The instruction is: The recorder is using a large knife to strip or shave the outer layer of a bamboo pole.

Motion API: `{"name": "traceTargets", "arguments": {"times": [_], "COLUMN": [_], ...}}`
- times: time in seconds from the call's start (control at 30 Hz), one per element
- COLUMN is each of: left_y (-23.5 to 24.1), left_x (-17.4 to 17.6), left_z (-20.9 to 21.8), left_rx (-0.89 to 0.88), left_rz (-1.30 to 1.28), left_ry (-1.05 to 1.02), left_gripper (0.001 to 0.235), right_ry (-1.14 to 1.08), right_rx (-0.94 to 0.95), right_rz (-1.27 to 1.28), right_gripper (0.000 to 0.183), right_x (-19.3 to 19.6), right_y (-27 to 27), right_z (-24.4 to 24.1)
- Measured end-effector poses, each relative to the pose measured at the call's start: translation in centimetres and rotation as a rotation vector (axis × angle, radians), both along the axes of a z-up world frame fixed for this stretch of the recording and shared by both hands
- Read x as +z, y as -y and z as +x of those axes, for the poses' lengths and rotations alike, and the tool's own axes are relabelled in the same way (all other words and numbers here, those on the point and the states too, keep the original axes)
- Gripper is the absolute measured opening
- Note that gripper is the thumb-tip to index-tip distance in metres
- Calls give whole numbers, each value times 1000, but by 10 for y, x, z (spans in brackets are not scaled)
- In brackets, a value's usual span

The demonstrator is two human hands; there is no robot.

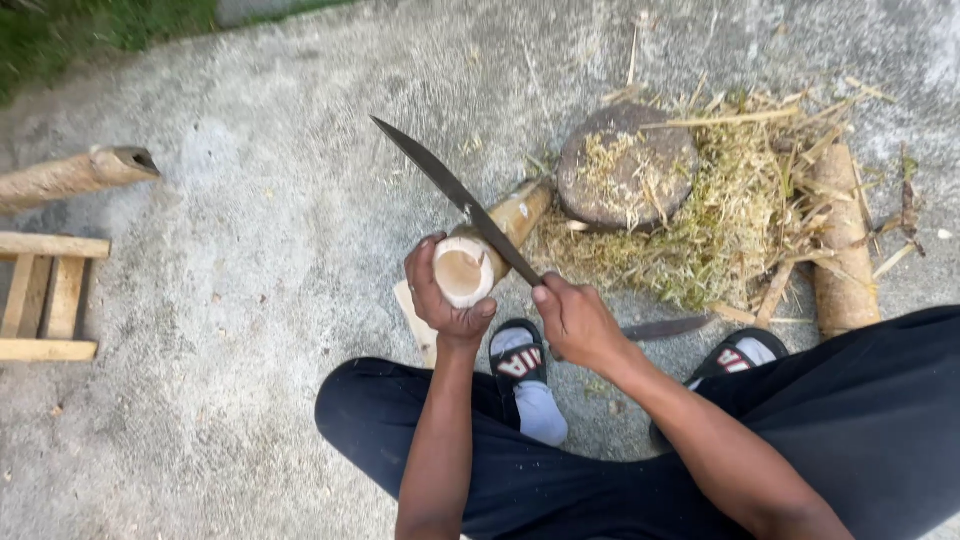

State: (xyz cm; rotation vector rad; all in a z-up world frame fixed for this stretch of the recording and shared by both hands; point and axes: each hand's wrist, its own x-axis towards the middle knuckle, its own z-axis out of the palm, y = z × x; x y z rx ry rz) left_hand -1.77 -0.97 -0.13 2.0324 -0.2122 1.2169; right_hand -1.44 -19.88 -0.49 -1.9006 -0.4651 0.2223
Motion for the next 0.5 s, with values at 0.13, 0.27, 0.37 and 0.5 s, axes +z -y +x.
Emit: {"name": "traceTargets", "arguments": {"times": [0.13, 0.27, 0.37, 0.5], "left_y": [-3, -3, 1, 0], "left_x": [2, -1, 1, 0], "left_z": [3, -10, -1, -3], "left_rx": [2, 20, 15, -22], "left_rz": [-1, 39, 12, -71], "left_ry": [-13, -38, -11, -28], "left_gripper": [100, 98, 98, 98], "right_ry": [-3, 124, 46, 32], "right_rx": [23, 68, 40, 25], "right_rz": [23, 129, 49, 54], "right_gripper": [65, 69, 69, 68], "right_x": [-5, -40, -24, 14], "right_y": [5, -1, -2, 5], "right_z": [-14, -18, -2, -19]}}
